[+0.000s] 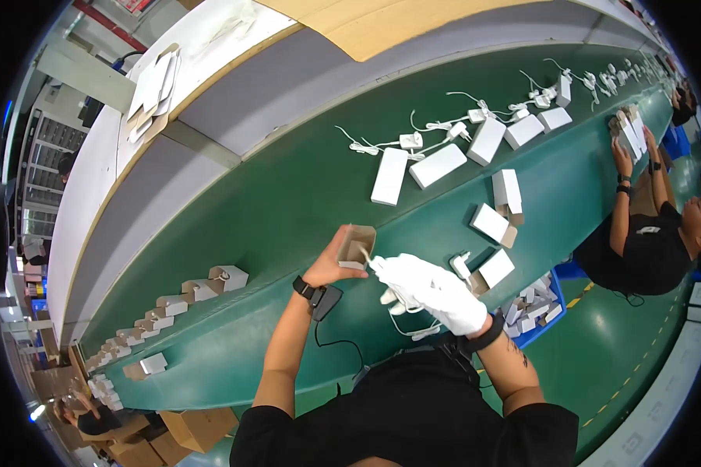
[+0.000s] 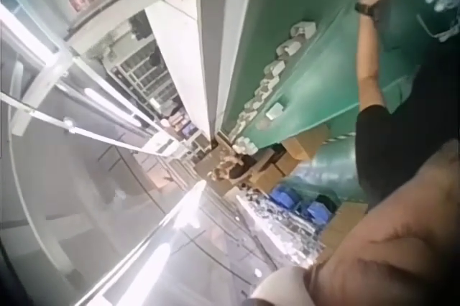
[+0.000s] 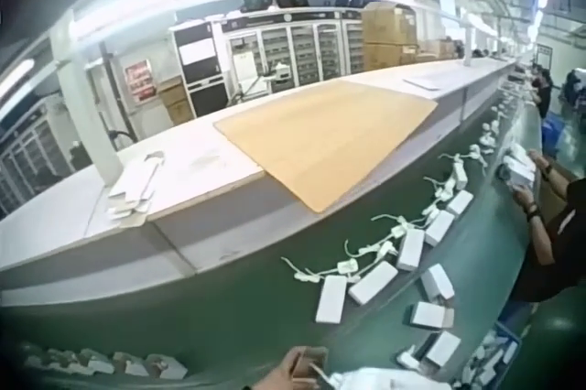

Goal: The person packages power adapters by hand, picking up an adapter and a cardboard box, inserting the adapter into the box, and placing the filled box onto the conveyor belt. This process is repeated for multiple adapters and boxes.

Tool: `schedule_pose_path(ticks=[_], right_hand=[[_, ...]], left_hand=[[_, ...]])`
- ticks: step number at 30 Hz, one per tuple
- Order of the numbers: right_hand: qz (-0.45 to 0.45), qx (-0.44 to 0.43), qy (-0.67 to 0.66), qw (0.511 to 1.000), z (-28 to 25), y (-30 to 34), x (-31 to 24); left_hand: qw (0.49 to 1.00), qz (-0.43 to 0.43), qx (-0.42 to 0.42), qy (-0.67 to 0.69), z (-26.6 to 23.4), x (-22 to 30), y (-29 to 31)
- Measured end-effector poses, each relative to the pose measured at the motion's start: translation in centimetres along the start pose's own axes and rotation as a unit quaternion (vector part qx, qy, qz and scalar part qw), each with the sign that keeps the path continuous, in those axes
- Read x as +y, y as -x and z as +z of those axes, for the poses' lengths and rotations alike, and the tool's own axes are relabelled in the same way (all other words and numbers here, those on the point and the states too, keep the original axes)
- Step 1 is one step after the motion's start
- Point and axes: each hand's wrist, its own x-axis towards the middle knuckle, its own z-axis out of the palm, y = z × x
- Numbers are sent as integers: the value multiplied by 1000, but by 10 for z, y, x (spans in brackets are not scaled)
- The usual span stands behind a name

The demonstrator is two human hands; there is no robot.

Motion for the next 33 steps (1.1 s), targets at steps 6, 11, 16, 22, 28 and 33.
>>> schedule_pose_path(ticks=[6,11,16,22,28,33], right_hand=[[-31,-31,340,939,-27,-22,34],[0,-27,772,635,-11,-26,75],[-105,-63,719,684,-37,-27,119],[-108,-2,630,769,-59,-27,143],[97,302,798,513,-140,-19,104],[284,344,754,483,-167,-64,115]], left_hand=[[994,-27,-102,-9,30,0,28],[995,-46,-22,-83,58,-39,56],[990,-87,26,105,70,-55,77],[983,-4,54,-174,68,-71,76],[948,35,291,-124,-43,-72,57],[918,-51,393,11,-117,-91,55]])
